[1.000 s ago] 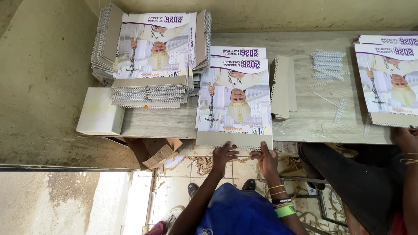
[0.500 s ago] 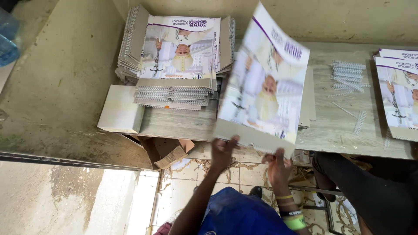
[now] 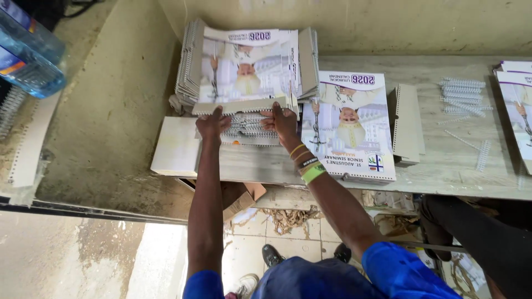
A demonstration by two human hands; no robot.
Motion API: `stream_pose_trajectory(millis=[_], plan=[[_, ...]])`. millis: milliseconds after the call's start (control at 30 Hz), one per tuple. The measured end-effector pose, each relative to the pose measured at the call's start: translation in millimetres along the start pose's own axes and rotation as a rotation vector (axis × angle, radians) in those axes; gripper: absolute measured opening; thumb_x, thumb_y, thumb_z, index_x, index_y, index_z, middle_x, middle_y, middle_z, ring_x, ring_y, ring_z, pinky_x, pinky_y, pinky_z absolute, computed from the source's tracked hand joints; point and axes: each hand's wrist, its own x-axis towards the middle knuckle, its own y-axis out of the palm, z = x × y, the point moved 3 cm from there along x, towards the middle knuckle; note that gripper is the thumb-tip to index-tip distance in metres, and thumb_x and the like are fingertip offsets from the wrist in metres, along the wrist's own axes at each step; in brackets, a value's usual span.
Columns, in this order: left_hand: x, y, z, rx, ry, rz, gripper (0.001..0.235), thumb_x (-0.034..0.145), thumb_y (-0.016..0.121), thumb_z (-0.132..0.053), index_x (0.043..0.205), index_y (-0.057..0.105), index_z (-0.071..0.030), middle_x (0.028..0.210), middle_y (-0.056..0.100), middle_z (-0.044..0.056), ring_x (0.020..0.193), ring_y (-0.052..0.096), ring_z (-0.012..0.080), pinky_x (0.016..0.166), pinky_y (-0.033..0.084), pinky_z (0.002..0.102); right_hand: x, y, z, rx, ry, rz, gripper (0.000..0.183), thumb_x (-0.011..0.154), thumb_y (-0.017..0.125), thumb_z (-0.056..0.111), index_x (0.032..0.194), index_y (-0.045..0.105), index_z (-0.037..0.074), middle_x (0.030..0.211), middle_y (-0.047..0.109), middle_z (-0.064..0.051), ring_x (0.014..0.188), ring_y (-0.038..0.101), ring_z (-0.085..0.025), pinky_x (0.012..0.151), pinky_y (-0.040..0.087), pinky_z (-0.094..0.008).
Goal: Collating and aligning printed calendar pages on a work table for binding.
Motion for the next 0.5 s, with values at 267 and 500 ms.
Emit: stream_pose_trajectory(millis=[267,500], plan=[[-19.0,-3.0,-9.6,0.797,0.231,-0.204,0.067,0.094,0.079,-0.066,0.087,0.072,0.000,0.078,0.076,0.026,0.073,0.080,0.0380,0.063,0.066,0.050,-52.1,-30.7,16.2,0.036,0.061,0.134,0.029,0.111,0.067,0.028,0.101,0.066,0.002,0.099,0.078,-0.027,0.078,0.082,-0.040,0.058,0.070,-0.046],[-256.9,175.5,78.2,0.732,0.674,0.896,0.033,0.082,0.092,-0.026,0.109,0.080,-0.011,0.109,0.081,0.008,0.106,0.079,0.0252,0.102,0.059,0.043,-205.1,-164.8,-88.6,-0.138,0.447,0.469,0.026,0.103,0.075,0.020,0.097,0.068,-0.005,0.071,0.076,-0.028,0.057,0.077,-0.033,0.052,0.065,-0.043]])
